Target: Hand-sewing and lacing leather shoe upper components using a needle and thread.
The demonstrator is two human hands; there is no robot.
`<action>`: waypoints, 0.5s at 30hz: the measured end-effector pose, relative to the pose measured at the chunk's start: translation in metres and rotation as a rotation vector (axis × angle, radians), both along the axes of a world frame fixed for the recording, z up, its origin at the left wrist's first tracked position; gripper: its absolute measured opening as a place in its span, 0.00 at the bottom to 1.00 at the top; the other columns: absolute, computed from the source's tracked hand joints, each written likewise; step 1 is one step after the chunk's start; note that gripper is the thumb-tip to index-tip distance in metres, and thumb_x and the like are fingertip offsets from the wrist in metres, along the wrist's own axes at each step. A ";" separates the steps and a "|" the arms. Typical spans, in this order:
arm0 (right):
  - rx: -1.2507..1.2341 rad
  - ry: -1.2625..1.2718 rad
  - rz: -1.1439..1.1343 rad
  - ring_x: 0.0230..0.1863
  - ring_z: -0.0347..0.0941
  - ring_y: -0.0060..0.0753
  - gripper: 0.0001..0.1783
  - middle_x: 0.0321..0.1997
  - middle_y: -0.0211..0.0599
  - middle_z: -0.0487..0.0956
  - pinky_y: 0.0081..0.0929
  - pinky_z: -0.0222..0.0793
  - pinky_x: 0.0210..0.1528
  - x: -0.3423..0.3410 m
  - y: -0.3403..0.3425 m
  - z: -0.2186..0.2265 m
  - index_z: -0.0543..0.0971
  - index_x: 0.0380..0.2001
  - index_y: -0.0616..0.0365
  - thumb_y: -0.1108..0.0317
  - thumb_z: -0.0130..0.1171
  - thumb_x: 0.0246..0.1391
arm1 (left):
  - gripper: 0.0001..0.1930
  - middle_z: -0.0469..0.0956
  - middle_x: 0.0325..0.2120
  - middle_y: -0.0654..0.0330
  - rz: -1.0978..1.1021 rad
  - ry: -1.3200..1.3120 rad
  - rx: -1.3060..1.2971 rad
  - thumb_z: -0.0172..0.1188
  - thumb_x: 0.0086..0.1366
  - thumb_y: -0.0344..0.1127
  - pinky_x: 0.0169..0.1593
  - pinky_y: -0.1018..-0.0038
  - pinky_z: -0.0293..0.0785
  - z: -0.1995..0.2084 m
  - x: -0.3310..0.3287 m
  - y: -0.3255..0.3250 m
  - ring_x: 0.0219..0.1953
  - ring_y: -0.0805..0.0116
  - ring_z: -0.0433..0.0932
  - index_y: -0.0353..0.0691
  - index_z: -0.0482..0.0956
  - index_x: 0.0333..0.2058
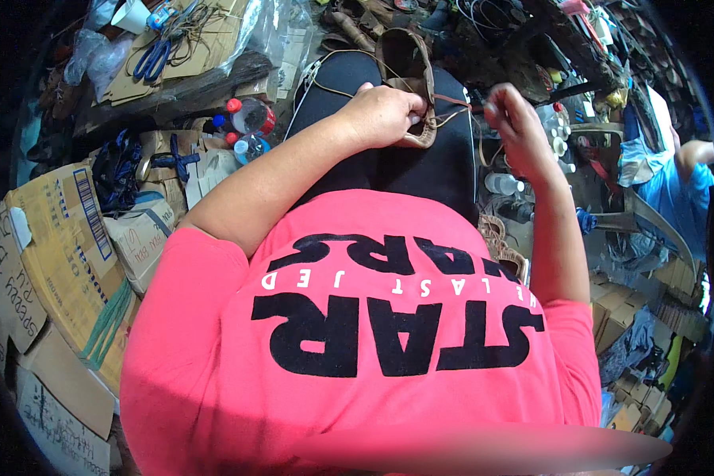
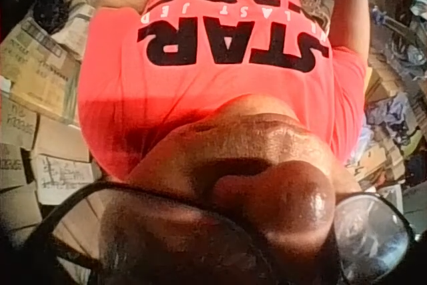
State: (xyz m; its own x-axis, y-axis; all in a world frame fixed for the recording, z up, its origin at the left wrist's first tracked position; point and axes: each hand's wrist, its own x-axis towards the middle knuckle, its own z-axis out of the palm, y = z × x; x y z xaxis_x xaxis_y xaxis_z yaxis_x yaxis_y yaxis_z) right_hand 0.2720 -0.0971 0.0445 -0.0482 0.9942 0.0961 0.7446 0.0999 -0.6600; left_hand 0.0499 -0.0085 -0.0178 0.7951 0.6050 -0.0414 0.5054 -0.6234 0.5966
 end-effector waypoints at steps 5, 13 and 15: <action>0.050 -0.481 -0.010 0.40 0.72 0.49 0.04 0.33 0.40 0.75 0.39 0.67 0.40 0.027 0.036 -0.035 0.74 0.30 0.56 0.70 0.55 0.50 | 0.10 0.79 0.31 0.52 -0.024 -0.027 0.015 0.55 0.58 0.39 0.44 0.60 0.72 0.002 0.004 0.000 0.37 0.52 0.78 0.45 0.79 0.36; 0.211 -0.760 0.437 0.39 0.72 0.36 0.07 0.31 0.31 0.76 0.35 0.60 0.49 -0.024 0.024 -0.004 0.75 0.32 0.48 0.68 0.54 0.47 | 0.09 0.80 0.30 0.57 -0.047 0.044 0.080 0.54 0.58 0.39 0.42 0.60 0.66 0.009 0.000 0.000 0.37 0.56 0.77 0.46 0.78 0.36; 0.074 -0.783 0.497 0.39 0.73 0.35 0.09 0.30 0.30 0.76 0.35 0.60 0.48 -0.027 0.028 -0.009 0.75 0.34 0.47 0.70 0.52 0.46 | 0.08 0.79 0.28 0.58 -0.082 0.040 0.118 0.53 0.59 0.39 0.42 0.62 0.65 0.015 -0.004 0.000 0.36 0.58 0.77 0.47 0.78 0.36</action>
